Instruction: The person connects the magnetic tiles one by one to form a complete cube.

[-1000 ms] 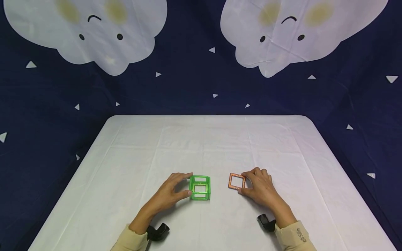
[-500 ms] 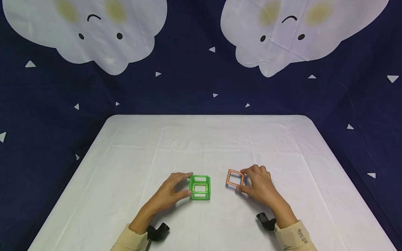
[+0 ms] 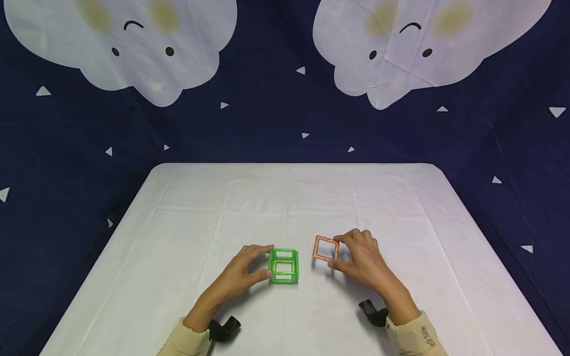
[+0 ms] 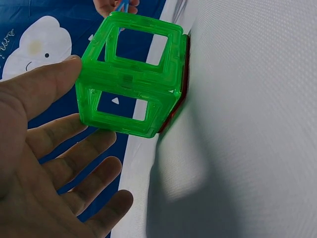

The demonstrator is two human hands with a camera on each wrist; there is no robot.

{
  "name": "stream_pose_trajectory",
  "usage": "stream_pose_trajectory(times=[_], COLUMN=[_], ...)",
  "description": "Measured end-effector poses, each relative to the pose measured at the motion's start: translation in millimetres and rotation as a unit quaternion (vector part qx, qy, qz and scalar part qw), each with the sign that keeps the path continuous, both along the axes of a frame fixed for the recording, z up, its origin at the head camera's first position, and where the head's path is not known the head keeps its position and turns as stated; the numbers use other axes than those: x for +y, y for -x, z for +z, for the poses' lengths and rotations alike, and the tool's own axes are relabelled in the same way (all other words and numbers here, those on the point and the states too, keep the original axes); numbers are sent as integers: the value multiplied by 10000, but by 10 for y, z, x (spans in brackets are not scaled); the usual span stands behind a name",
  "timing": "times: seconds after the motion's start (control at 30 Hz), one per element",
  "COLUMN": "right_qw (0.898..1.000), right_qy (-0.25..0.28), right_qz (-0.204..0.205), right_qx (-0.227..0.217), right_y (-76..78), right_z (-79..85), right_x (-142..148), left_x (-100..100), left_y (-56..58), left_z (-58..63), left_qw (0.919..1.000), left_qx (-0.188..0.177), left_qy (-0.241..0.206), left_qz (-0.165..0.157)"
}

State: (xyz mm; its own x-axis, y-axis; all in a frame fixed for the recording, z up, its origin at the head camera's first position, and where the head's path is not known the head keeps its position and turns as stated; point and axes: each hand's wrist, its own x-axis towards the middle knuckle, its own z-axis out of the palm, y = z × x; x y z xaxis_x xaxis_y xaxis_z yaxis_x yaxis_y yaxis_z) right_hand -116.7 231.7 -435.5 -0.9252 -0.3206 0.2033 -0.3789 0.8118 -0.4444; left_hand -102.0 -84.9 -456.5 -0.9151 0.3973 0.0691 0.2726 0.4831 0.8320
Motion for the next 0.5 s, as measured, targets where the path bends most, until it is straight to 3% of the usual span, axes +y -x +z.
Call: stream_pose_trajectory(times=[0.5], right_qw=[10000], right_qy=[51], right_qz=[62], right_qx=[-24], right_y=[1], right_z=[121], right_x=[-149], left_x=[1], left_y=[0], left_z=[-10], left_qw=[10000], left_qx=[65], left_qy=[25], left_qz=[7])
